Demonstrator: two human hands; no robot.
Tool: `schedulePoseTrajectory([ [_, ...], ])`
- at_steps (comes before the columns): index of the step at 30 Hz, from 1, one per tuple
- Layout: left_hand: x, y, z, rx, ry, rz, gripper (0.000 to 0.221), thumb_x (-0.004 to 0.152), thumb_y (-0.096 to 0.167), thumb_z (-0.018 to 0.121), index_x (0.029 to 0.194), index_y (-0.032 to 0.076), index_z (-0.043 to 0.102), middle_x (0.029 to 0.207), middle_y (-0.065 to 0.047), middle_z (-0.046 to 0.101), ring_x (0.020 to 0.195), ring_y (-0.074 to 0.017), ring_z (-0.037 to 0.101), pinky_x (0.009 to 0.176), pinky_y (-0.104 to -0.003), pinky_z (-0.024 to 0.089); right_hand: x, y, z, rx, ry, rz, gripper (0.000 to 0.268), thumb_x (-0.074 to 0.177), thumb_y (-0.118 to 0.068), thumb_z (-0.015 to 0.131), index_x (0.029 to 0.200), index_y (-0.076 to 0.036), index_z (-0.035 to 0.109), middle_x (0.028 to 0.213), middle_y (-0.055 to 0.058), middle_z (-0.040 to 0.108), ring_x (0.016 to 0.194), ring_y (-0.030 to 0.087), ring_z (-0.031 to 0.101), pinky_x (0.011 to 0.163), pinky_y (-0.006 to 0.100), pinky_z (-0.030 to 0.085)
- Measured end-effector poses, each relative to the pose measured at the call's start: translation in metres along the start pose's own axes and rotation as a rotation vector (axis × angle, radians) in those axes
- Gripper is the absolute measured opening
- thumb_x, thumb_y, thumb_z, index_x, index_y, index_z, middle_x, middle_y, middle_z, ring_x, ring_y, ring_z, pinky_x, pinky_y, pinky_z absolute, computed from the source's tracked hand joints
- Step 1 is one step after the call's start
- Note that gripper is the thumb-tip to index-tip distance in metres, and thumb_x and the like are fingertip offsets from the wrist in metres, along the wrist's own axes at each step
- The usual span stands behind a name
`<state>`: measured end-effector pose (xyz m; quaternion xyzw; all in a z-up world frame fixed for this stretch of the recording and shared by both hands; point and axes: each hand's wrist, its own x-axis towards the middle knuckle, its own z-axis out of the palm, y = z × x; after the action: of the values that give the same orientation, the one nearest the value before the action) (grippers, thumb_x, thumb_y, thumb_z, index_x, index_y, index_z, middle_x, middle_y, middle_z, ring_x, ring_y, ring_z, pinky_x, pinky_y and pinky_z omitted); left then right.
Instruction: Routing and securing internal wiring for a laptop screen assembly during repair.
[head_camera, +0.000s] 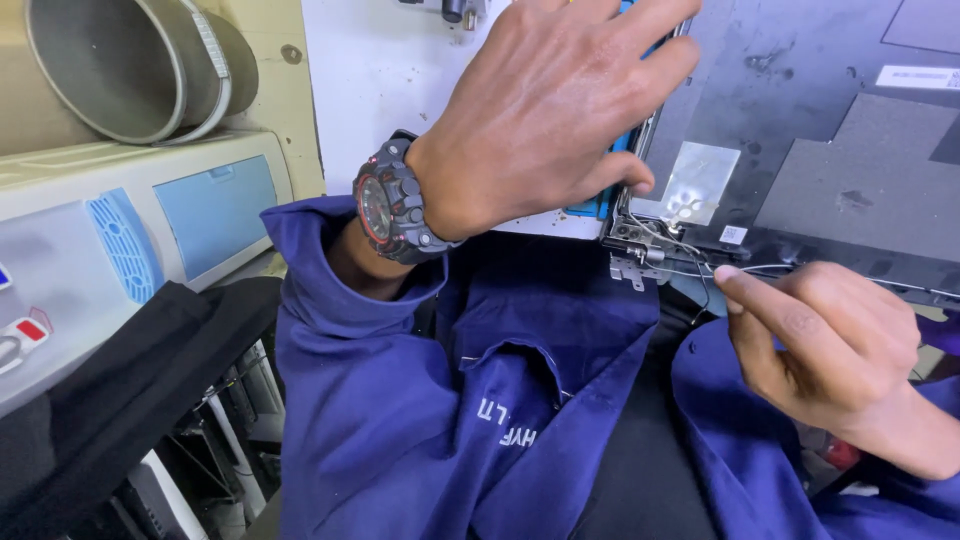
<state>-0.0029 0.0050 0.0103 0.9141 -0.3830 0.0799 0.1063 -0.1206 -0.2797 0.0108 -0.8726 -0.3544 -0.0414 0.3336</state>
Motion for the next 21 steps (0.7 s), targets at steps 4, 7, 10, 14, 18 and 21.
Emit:
schedulePoseTrajectory([
  [4, 0.001, -0.002, 0.002, -0.047, 0.051, 0.012, 0.036, 0.084, 0.034, 0.092, 0.088, 0.016, 0.060, 0.119, 0.001, 0.060, 0.088, -0.0232, 0.061, 0.050, -0.040, 0.043, 0.002, 0.001, 0.000, 0.013, -0.056, -0.026, 0.014, 0.098, 0.012, 0.066, 0.106, 0.010, 0.077, 0.064, 0.010, 0.042, 0.051, 0.026, 0.034, 0.050, 0.039, 0.031],
  [7, 0.002, 0.000, 0.004, -0.065, 0.074, 0.006, 0.032, 0.085, 0.022, 0.091, 0.083, 0.015, 0.059, 0.117, 0.000, 0.063, 0.084, -0.0241, 0.062, 0.050, -0.041, 0.041, 0.003, 0.000, -0.002, 0.025, -0.060, -0.039, 0.014, 0.097, 0.015, 0.066, 0.105, 0.010, 0.077, 0.062, 0.010, 0.041, 0.051, 0.026, 0.033, 0.050, 0.039, 0.032],
  [10, 0.003, 0.002, 0.002, -0.034, 0.063, -0.015, 0.037, 0.082, 0.033, 0.091, 0.084, 0.016, 0.058, 0.108, 0.001, 0.061, 0.082, -0.0230, 0.061, 0.052, -0.041, 0.042, 0.006, -0.001, -0.005, 0.022, -0.059, -0.042, 0.015, 0.097, 0.016, 0.065, 0.105, 0.011, 0.077, 0.061, 0.010, 0.039, 0.050, 0.026, 0.032, 0.050, 0.039, 0.031],
  [14, 0.006, 0.008, 0.007, -0.097, 0.094, -0.087, 0.026, 0.073, 0.021, 0.079, 0.079, 0.015, 0.055, 0.094, 0.000, 0.058, 0.065, -0.0251, 0.058, 0.042, -0.044, 0.038, 0.007, 0.000, -0.005, -0.011, -0.070, -0.030, 0.010, 0.099, 0.013, 0.071, 0.107, 0.012, 0.078, 0.064, 0.012, 0.044, 0.051, 0.026, 0.034, 0.050, 0.039, 0.031],
  [18, 0.005, 0.010, 0.007, -0.066, 0.151, -0.104, 0.026, 0.067, 0.015, 0.075, 0.079, 0.016, 0.052, 0.088, 0.001, 0.056, 0.064, -0.0226, 0.054, 0.044, -0.042, 0.036, 0.016, 0.000, -0.012, -0.029, -0.108, -0.013, 0.014, 0.102, 0.012, 0.075, 0.115, 0.010, 0.079, 0.066, 0.011, 0.044, 0.052, 0.025, 0.035, 0.053, 0.038, 0.032],
  [21, 0.004, 0.008, 0.007, -0.049, 0.177, -0.089, 0.030, 0.072, 0.017, 0.080, 0.080, 0.017, 0.051, 0.091, 0.002, 0.055, 0.068, -0.0207, 0.055, 0.047, -0.040, 0.036, 0.030, -0.002, -0.020, -0.041, -0.187, -0.029, 0.018, 0.103, 0.000, 0.077, 0.118, 0.009, 0.079, 0.067, 0.011, 0.045, 0.054, 0.027, 0.040, 0.054, 0.040, 0.036],
])
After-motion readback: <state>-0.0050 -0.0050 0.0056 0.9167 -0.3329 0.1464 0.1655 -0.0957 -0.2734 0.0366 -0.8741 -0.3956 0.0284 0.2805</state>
